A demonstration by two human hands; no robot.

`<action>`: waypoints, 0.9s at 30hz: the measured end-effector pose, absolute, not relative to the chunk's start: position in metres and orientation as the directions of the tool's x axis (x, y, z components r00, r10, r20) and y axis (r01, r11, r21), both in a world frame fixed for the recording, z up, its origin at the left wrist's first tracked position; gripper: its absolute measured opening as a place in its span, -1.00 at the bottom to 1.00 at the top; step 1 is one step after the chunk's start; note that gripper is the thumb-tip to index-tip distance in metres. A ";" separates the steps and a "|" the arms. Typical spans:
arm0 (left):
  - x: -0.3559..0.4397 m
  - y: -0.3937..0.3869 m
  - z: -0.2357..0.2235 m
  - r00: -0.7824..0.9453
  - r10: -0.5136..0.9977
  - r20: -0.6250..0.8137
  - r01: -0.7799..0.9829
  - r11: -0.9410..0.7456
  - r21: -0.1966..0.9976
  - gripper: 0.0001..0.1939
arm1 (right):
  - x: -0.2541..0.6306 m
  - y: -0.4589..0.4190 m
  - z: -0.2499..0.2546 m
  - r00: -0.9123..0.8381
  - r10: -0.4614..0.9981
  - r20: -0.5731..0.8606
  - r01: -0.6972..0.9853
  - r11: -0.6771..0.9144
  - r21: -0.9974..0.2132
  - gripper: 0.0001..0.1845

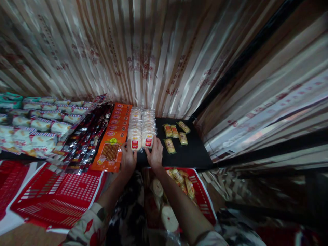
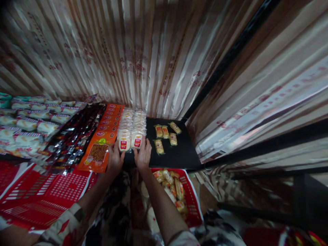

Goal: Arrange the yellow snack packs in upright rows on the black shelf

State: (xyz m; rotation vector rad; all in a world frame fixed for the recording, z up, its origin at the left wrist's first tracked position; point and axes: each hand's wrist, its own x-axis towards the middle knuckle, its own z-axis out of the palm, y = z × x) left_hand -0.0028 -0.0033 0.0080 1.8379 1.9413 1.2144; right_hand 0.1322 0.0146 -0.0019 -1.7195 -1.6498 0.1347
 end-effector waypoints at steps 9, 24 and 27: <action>0.039 -0.087 0.007 0.216 0.934 0.284 0.663 -0.354 0.660 -0.68 | 0.174 -0.084 -0.009 0.149 0.897 0.417 0.686 0.210 -0.697 -0.58; 0.087 -0.128 -0.015 0.279 0.914 -0.293 0.939 -0.195 0.285 -0.65 | 0.213 -0.155 -0.053 -0.040 0.961 -0.275 0.787 -0.139 -0.601 -0.58; 0.086 -0.131 -0.018 0.256 0.916 -0.309 0.932 -0.149 0.331 -0.66 | 0.213 -0.156 -0.054 -0.104 0.956 -0.273 0.791 -0.087 -0.606 -0.62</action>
